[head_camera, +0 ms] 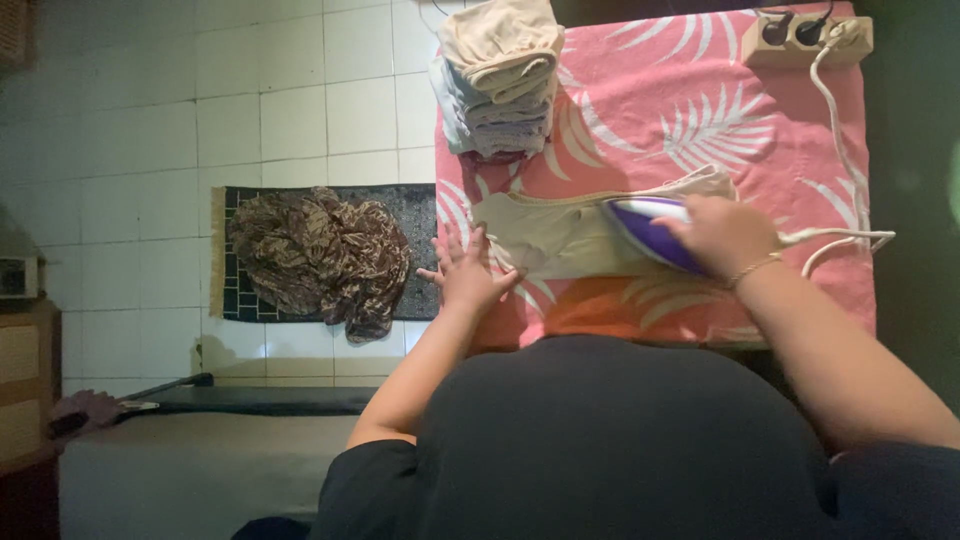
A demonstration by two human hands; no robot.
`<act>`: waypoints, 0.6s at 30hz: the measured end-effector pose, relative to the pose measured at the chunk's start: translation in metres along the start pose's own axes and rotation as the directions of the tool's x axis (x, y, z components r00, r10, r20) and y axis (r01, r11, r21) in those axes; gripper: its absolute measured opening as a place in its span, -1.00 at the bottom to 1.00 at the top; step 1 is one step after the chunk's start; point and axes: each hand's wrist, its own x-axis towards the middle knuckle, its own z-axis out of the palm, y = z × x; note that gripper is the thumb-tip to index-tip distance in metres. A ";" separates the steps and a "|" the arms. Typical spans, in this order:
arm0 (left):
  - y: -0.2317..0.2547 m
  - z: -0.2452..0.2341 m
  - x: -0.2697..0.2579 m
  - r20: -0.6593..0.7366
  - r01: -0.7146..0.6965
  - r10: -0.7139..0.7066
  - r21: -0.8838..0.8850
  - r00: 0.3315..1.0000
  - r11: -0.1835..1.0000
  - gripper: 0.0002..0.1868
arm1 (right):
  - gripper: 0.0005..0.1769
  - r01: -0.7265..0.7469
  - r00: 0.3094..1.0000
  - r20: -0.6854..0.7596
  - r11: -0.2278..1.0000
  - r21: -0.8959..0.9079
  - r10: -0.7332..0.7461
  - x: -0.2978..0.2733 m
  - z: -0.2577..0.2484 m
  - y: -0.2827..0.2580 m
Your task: Ironing and folding multiple pairs of undergarments on a low table.
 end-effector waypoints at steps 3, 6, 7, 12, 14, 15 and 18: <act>-0.001 -0.001 -0.001 0.021 0.000 0.000 0.000 1.000 1.000 0.24 | -0.34 -0.040 0.999 -0.027 0.999 -0.029 0.040 -0.007 -0.009 0.021; -0.002 0.005 0.000 0.009 0.001 -0.001 -0.002 1.000 1.000 0.25 | -0.35 -0.078 0.997 0.015 0.997 -0.031 0.078 -0.005 -0.020 0.026; -0.002 0.006 0.000 -0.002 0.002 -0.002 -0.004 1.000 1.000 0.26 | -0.35 -0.097 0.993 0.063 0.995 -0.013 0.097 -0.003 -0.025 0.027; -0.011 0.025 0.014 -0.081 -0.065 0.062 -0.047 0.995 0.997 0.25 | -0.35 -0.006 0.985 0.171 0.995 -0.102 0.024 0.003 -0.022 0.035; -0.011 0.028 0.022 -0.115 -0.100 0.093 -0.053 0.989 0.994 0.25 | -0.31 -0.007 0.976 0.211 0.977 -0.213 0.053 0.000 -0.021 0.034; -0.009 0.024 0.024 -0.123 -0.109 0.107 -0.013 0.987 0.994 0.25 | -0.32 -0.069 0.979 0.179 0.988 -0.137 0.094 -0.003 -0.023 0.032; -0.002 0.016 0.035 -0.100 -0.107 0.116 0.087 0.988 0.990 0.27 | -0.35 -0.157 0.984 0.088 0.988 0.005 0.156 -0.013 -0.022 0.045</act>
